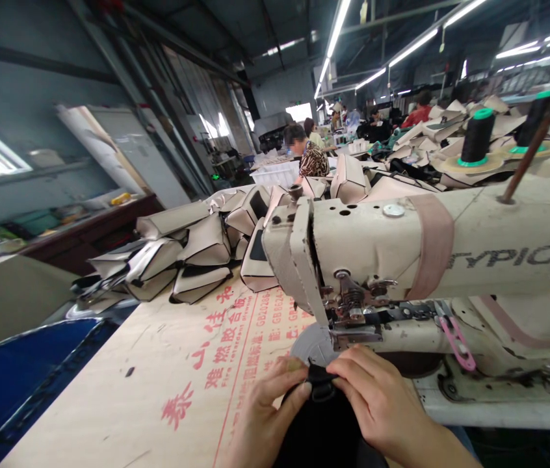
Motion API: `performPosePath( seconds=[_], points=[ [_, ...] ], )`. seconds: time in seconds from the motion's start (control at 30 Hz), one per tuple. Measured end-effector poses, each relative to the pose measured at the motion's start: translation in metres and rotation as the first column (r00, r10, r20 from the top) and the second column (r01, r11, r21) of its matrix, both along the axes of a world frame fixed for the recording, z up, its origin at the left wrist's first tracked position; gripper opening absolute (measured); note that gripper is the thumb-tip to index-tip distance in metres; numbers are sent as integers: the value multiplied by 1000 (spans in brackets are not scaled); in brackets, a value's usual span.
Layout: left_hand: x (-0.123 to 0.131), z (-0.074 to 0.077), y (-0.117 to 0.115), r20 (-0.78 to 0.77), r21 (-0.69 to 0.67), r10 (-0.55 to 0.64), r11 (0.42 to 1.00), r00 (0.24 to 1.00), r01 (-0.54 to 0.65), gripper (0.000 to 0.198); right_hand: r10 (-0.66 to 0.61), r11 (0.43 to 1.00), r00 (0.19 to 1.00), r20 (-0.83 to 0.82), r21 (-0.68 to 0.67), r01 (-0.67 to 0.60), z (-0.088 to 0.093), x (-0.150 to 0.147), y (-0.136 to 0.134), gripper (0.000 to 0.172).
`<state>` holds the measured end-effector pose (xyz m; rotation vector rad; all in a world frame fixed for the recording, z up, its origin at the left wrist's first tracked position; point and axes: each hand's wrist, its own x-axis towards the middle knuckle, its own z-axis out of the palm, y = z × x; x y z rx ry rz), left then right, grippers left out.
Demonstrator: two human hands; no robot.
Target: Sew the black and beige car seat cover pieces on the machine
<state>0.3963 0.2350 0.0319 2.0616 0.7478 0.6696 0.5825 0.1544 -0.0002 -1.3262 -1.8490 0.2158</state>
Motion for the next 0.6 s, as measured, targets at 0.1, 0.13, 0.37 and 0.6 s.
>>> performPosePath(
  seconds=[0.1,0.13,0.37,0.6],
  points=[
    [2,0,3,-51,-1,-94,996,994,94,13,17,1000,1000,-18,-23,-18,0,4,-2,18],
    [3,-1,3,-57,17,-47,999,997,48,10,14,999,999,-29,-33,-15,1,5,-2,18],
    [9,-2,4,-175,286,-83,949,981,131,27,-16,996,997,-82,-90,9,0,7,1,15],
    [9,12,7,-293,192,-133,962,947,194,24,143,952,982,-123,-253,-171,11,17,8,21]
  ],
)
